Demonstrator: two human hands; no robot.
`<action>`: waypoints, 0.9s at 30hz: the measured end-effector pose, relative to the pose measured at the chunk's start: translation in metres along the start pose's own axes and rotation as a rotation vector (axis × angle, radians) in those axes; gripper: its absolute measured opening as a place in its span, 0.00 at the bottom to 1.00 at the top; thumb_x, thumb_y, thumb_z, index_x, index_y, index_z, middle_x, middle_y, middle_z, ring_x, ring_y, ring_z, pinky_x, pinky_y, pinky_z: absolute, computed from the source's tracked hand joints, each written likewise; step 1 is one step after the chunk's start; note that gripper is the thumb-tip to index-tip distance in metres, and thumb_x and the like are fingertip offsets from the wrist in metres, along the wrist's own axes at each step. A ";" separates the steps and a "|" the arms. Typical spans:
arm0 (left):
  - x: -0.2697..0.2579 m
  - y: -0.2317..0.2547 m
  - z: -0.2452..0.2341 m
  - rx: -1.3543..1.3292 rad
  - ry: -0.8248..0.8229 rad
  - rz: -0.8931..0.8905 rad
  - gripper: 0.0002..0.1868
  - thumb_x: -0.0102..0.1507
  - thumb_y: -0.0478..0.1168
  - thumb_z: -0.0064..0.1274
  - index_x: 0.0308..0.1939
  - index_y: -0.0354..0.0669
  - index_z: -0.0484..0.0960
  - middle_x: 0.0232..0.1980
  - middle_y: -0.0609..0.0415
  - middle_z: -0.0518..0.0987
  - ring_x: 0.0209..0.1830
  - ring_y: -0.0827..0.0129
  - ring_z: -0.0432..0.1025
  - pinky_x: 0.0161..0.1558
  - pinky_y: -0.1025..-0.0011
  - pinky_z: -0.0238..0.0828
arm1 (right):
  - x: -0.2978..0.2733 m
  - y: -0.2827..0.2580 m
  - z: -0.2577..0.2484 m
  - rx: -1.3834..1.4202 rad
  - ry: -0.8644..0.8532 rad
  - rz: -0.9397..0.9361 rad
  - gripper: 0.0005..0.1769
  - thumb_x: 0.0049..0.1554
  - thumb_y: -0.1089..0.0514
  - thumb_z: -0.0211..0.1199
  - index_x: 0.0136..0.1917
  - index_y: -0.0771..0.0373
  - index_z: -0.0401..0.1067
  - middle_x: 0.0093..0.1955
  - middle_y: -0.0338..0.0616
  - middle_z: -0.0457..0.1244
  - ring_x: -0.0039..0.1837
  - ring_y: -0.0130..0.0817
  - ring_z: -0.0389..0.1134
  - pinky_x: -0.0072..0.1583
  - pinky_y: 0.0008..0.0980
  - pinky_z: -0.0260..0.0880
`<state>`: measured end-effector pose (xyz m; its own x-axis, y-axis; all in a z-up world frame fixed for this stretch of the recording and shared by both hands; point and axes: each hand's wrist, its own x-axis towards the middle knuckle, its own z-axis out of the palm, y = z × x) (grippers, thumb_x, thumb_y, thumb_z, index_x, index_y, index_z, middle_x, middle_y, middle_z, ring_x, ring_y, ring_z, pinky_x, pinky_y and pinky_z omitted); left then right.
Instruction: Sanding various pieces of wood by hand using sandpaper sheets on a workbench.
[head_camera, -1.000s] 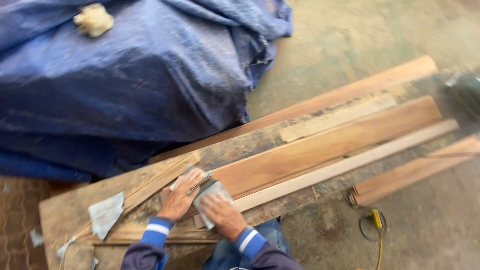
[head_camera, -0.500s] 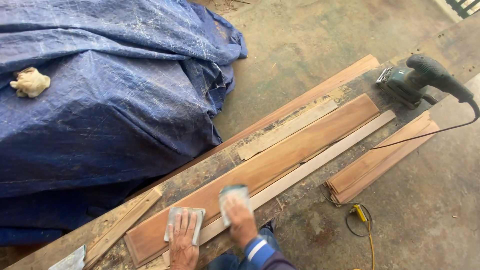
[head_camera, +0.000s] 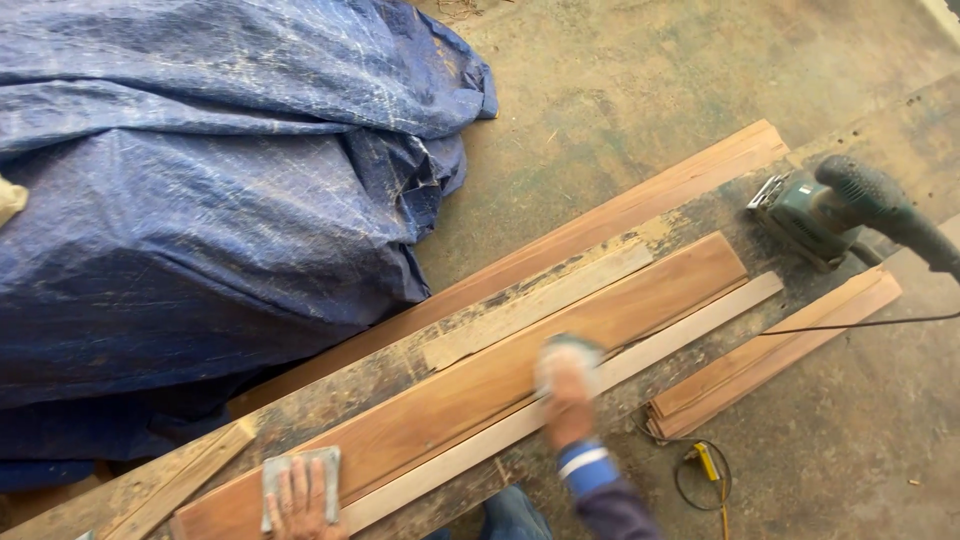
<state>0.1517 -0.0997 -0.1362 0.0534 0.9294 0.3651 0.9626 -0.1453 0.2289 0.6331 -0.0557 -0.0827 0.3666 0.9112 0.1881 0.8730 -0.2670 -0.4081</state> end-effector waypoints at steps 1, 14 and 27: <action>-0.013 -0.028 0.025 0.243 0.076 0.163 0.28 0.67 0.48 0.45 0.72 0.51 0.73 0.75 0.47 0.71 0.77 0.51 0.61 0.78 0.47 0.42 | -0.020 -0.029 0.007 0.118 -0.069 -0.174 0.30 0.50 0.67 0.54 0.66 0.72 0.69 0.64 0.63 0.65 0.67 0.58 0.66 0.71 0.48 0.64; 0.006 -0.121 0.085 0.219 0.045 0.202 0.28 0.65 0.46 0.47 0.69 0.48 0.77 0.73 0.45 0.74 0.76 0.49 0.66 0.77 0.46 0.49 | 0.171 0.157 -0.085 0.254 -0.214 -0.455 0.33 0.49 0.69 0.55 0.70 0.71 0.67 0.70 0.62 0.63 0.73 0.58 0.61 0.73 0.50 0.59; 0.030 0.060 -0.054 0.077 -0.056 -0.035 0.30 0.62 0.43 0.46 0.71 0.49 0.74 0.76 0.46 0.70 0.78 0.50 0.62 0.79 0.46 0.51 | 0.015 -0.019 -0.019 0.371 -0.371 -0.708 0.33 0.51 0.72 0.55 0.71 0.66 0.66 0.73 0.56 0.62 0.77 0.53 0.61 0.77 0.50 0.58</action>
<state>0.1965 -0.0985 -0.0629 0.0324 0.9512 0.3068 0.9816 -0.0880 0.1693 0.6280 -0.0433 -0.0550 -0.4053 0.8845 0.2311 0.6710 0.4595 -0.5818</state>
